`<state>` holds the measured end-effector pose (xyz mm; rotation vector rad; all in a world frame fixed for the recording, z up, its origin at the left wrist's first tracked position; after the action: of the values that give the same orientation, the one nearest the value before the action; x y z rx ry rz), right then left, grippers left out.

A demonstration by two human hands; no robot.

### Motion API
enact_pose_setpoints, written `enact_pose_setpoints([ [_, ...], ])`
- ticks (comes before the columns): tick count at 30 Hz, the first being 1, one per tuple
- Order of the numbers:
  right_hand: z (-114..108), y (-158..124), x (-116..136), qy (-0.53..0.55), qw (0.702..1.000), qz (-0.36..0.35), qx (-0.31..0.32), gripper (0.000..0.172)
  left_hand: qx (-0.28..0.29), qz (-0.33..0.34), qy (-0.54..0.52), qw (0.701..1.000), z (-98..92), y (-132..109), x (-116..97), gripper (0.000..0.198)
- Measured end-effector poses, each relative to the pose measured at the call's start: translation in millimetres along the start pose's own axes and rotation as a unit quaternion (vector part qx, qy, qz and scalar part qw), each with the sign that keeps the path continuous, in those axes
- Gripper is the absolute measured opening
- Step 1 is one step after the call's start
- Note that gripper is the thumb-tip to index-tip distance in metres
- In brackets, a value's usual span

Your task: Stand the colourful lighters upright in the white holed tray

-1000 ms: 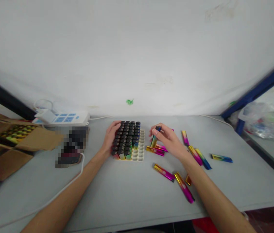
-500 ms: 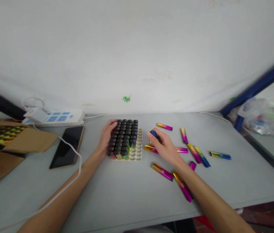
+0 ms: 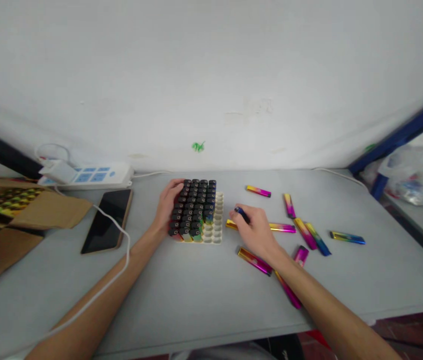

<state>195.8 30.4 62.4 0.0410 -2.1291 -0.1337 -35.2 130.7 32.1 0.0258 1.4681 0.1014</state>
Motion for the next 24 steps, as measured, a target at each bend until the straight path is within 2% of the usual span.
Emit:
enact_pose_setpoints([
  [5, 0, -4, 5, -0.007, 1.000, -0.018, 0.006, 0.041, -0.002, -0.004, -0.002, 1.000, 1.1, -2, -1, 0.027],
  [9, -4, -5, 7, 0.007, 1.000, -0.020, 0.009, 0.031, -0.003, -0.008, 0.000, 1.000, 2.8, -3, -3, 0.028],
  [12, -6, -5, 16, 0.004, 0.997, -0.075, 0.015, 0.026, -0.004, -0.008, -0.003, 1.000, 3.6, -4, -3, 0.029],
  [15, -11, -6, 28, -0.030, 0.988, -0.154, -0.011, 0.027, 0.002, -0.005, -0.005, 1.000, 5.3, -4, -3, 0.032],
  [18, -14, -7, 29, -0.063, 0.985, -0.159, -0.022, 0.030, 0.005, -0.005, -0.001, 1.000, 6.4, -4, -2, 0.033],
  [21, -11, -8, 27, -0.049, 0.991, -0.128, 0.008, 0.031, 0.004, -0.006, 0.004, 1.000, 6.6, -4, -2, 0.034],
  [24, 0, -11, 30, -0.039, 0.988, -0.137, 0.059, 0.028, 0.007, 0.001, 0.003, 1.000, 7.4, -5, -3, 0.031],
])
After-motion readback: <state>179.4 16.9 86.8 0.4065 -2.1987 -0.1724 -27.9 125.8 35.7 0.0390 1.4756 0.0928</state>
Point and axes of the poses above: each hand's wrist, its own y-axis towards the middle knuckle, its own z-axis out of the palm, x = y × z, the point moved 9 cm from there along y, towards the middle knuckle, and after that the axes turned 2 degrees about z, right-handed, at the moved point
